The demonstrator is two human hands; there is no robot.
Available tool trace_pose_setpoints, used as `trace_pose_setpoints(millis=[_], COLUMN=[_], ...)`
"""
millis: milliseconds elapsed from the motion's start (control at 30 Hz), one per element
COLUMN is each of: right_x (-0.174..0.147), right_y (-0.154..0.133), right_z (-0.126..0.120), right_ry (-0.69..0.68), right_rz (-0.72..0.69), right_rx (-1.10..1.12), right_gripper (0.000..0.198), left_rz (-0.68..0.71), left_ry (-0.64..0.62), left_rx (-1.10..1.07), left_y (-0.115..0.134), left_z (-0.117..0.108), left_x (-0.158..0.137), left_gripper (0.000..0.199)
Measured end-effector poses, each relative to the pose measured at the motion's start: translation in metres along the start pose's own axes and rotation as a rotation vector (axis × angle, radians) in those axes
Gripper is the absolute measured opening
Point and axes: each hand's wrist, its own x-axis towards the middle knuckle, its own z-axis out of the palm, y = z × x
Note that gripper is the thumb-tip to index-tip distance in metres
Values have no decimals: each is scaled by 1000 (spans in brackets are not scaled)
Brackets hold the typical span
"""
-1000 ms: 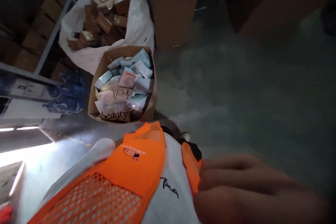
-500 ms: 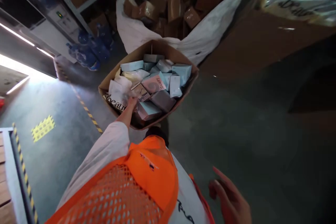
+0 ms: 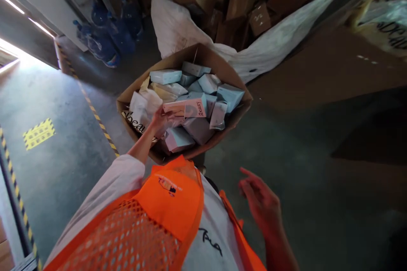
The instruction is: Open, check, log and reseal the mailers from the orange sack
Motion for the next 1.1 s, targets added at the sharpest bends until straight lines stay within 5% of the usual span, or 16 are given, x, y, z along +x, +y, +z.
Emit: trace_pose_setpoints(millis=[133, 267, 433, 633, 733, 1100], right_x=[66, 97, 92, 68, 57, 47], right_y=[-59, -108, -122, -135, -148, -161], right_z=[21, 31, 22, -7, -24, -47], right_ry=[-39, -160, -202, -159, -169, -218], right_rz=[-554, -795, -821, -714, -770, -907], right_rx=[-160, -253, -167, -96, -87, -190], right_gripper=[21, 29, 50, 44, 48, 59], left_rz=[204, 474, 751, 1043, 1207, 1312], left_ry=[-229, -424, -477, -534, -522, -519], left_rx=[35, 245, 347, 411, 414, 367], left_y=[38, 70, 89, 115, 128, 141], left_z=[2, 20, 33, 32, 36, 49], left_x=[-59, -117, -142, -147, -147, -145], left_gripper=[49, 44, 42, 44, 44, 48])
